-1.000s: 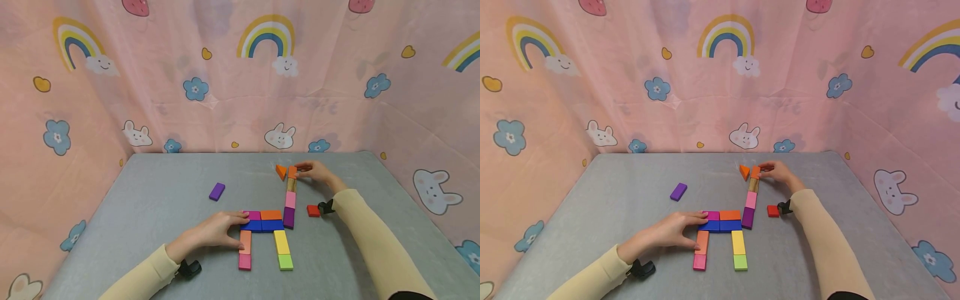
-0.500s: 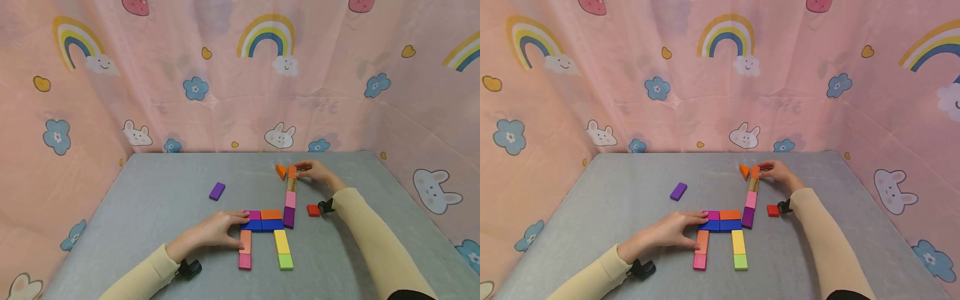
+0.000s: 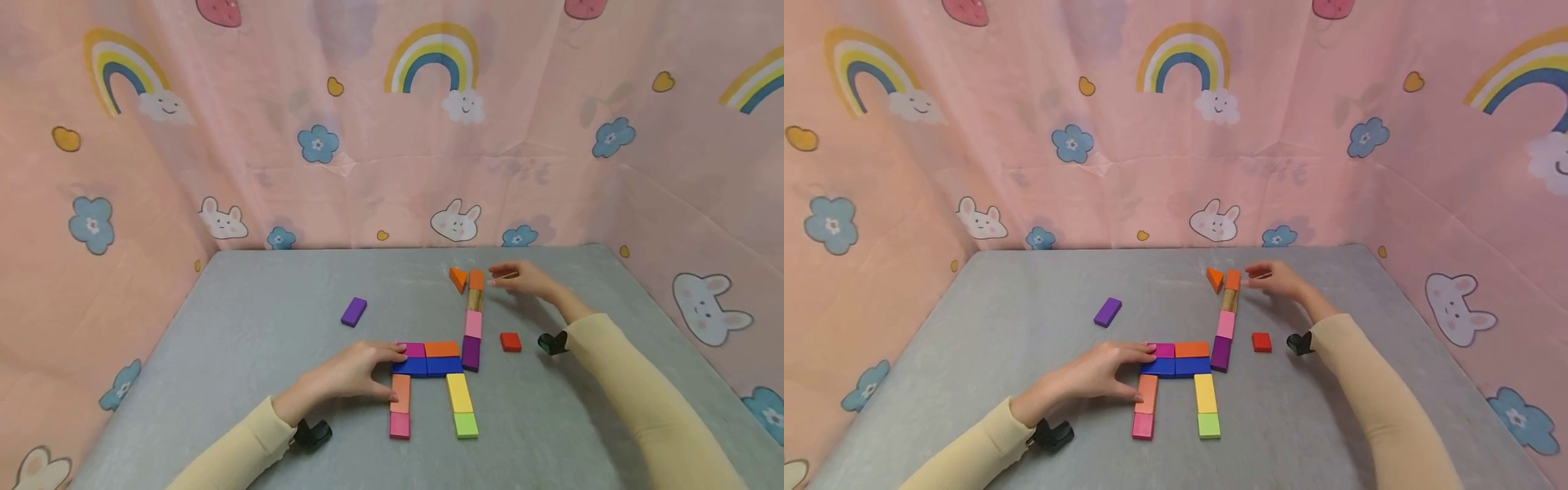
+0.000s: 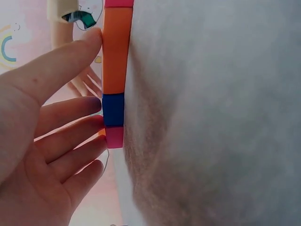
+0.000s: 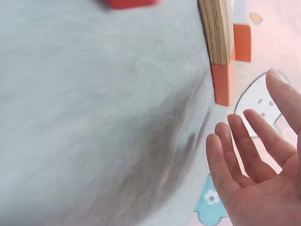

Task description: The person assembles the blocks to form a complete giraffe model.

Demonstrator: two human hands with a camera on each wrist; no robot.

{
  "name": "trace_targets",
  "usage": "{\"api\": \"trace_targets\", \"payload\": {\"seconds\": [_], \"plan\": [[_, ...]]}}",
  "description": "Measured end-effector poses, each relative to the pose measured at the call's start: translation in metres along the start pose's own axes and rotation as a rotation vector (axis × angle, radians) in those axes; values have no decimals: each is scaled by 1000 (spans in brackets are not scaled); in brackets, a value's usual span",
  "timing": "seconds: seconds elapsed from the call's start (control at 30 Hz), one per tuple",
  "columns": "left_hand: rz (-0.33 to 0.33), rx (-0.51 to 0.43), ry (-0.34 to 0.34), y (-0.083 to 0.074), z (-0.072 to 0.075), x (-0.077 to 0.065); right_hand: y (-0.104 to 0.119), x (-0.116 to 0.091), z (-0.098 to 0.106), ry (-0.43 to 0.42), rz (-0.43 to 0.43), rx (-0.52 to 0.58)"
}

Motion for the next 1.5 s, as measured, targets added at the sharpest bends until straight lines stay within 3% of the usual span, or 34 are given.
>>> {"api": "trace_targets", "payload": {"seconds": [0.33,0.57,0.87,1.27,1.5], "plan": [[-9,-6,-38,0,-1,1,16,-53,-10,41,185,-84],[-36,-66,-66,0,-1,6,9,-77,-27,127,221,-59],[-16,-118,-69,3,-3,10,-2,-86,-36,172,213,-56],[22,-140,-63,2,0,10,-3,-88,-35,127,172,-63],[32,-158,-42,1,0,10,-6,-79,-20,79,167,-39]]}}
Point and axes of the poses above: each hand's wrist, its own x-axis towards the middle knuckle, its own z-axis out of the back of the hand, y = z × x, the point moved 4 cm from there along x, towards the middle knuckle, and after that the axes turned 5 degrees about y, right-handed, at the moved point
